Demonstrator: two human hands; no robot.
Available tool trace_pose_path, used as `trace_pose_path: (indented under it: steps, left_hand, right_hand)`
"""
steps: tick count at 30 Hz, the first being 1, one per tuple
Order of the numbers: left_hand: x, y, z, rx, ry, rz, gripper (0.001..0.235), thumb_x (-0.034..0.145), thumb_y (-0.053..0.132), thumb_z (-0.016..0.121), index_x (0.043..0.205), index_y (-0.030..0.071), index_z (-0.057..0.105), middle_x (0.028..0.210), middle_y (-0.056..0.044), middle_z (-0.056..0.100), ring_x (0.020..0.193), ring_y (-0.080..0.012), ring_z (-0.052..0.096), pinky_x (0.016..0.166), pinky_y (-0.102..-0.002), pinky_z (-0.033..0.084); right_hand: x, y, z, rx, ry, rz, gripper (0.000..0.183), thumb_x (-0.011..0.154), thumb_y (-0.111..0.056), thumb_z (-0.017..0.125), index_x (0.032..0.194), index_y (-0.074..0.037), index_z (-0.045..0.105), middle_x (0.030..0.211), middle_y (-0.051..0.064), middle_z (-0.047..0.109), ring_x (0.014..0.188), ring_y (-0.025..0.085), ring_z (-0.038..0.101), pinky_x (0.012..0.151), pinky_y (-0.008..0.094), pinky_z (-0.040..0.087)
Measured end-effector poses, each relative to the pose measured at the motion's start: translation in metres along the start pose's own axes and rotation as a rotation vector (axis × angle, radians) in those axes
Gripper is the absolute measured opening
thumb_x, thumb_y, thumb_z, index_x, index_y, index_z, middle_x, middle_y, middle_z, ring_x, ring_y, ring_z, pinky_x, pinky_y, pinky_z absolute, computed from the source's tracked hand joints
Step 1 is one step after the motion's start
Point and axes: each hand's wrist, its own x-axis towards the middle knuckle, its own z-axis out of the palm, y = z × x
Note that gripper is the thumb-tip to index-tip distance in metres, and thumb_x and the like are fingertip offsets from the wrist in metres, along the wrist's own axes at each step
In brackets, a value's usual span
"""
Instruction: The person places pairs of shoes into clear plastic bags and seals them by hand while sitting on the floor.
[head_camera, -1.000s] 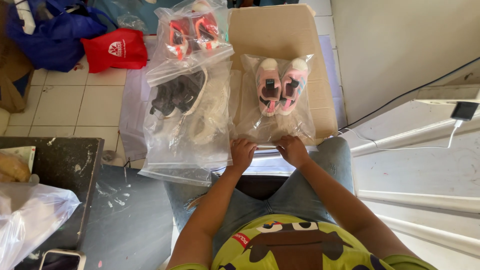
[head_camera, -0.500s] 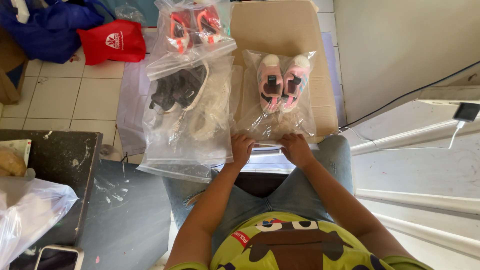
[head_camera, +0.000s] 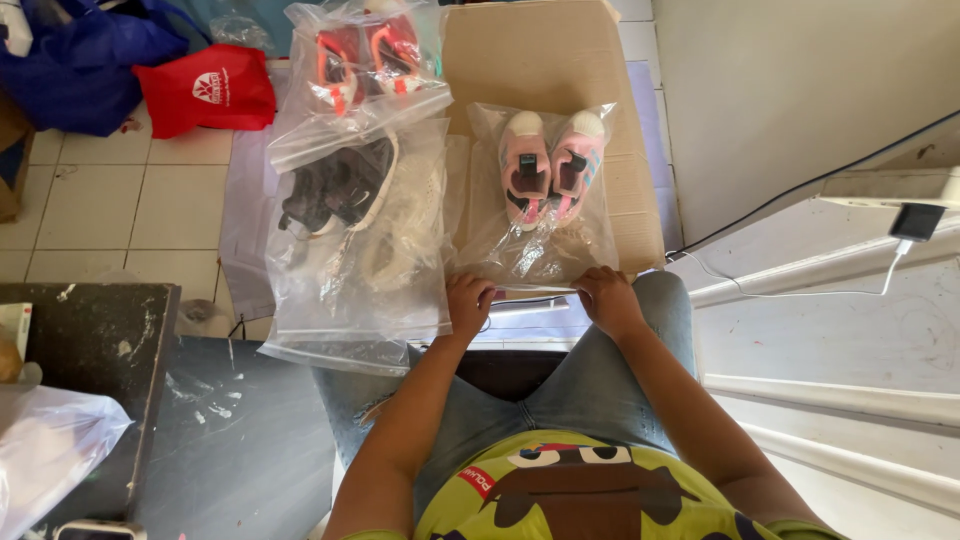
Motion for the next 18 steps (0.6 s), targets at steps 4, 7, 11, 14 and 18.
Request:
trace_pose_path:
  steps: [4, 7, 11, 14, 18]
  left_hand:
    - [0.002, 0.003, -0.010, -0.030, -0.040, -0.022, 0.009, 0.090, 0.032, 0.073, 0.091, 0.022, 0.073, 0.079, 0.000, 0.059, 0.081, -0.0247, 0.061, 0.088, -0.040, 0.048]
    - [0.007, 0.005, -0.014, -0.020, -0.033, -0.025, 0.010, 0.090, 0.033, 0.075, 0.092, 0.023, 0.073, 0.079, 0.000, 0.060, 0.080, -0.0240, 0.062, 0.090, -0.040, 0.047]
    - [0.013, 0.014, -0.019, -0.031, -0.093, -0.093, 0.008, 0.087, 0.029, 0.077, 0.090, 0.022, 0.074, 0.080, 0.000, 0.061, 0.082, -0.0244, 0.061, 0.088, -0.040, 0.047]
    - [0.015, 0.017, -0.022, -0.047, -0.109, -0.106, 0.007, 0.087, 0.028, 0.078, 0.090, 0.022, 0.074, 0.080, 0.000, 0.061, 0.082, -0.0246, 0.062, 0.088, -0.039, 0.047]
    - [0.011, 0.013, -0.016, -0.057, -0.102, -0.128, 0.006, 0.087, 0.027, 0.078, 0.089, 0.022, 0.075, 0.079, 0.001, 0.063, 0.080, -0.0221, 0.062, 0.087, -0.038, 0.047]
  right_hand:
    - [0.007, 0.010, 0.017, 0.054, 0.028, 0.038, 0.012, 0.087, -0.015, 0.074, 0.094, -0.023, 0.079, 0.086, -0.002, 0.071, 0.086, 0.023, 0.072, 0.084, 0.043, 0.058]
    - [0.010, 0.012, 0.018, 0.107, 0.037, 0.065, 0.010, 0.089, -0.015, 0.073, 0.093, -0.021, 0.079, 0.085, -0.002, 0.072, 0.085, 0.022, 0.072, 0.085, 0.043, 0.058]
    - [0.010, 0.014, 0.022, 0.063, 0.009, 0.065, 0.009, 0.089, -0.018, 0.072, 0.094, -0.022, 0.078, 0.084, -0.003, 0.071, 0.086, 0.022, 0.073, 0.089, 0.044, 0.056]
    - [0.010, 0.012, 0.021, 0.046, 0.003, 0.082, 0.008, 0.088, -0.018, 0.073, 0.093, -0.022, 0.078, 0.084, -0.003, 0.071, 0.085, 0.021, 0.073, 0.088, 0.044, 0.056]
    - [0.014, -0.006, 0.002, 0.017, -0.002, 0.092, 0.010, 0.089, -0.021, 0.072, 0.098, -0.020, 0.076, 0.088, -0.001, 0.071, 0.091, 0.023, 0.073, 0.093, 0.047, 0.055]
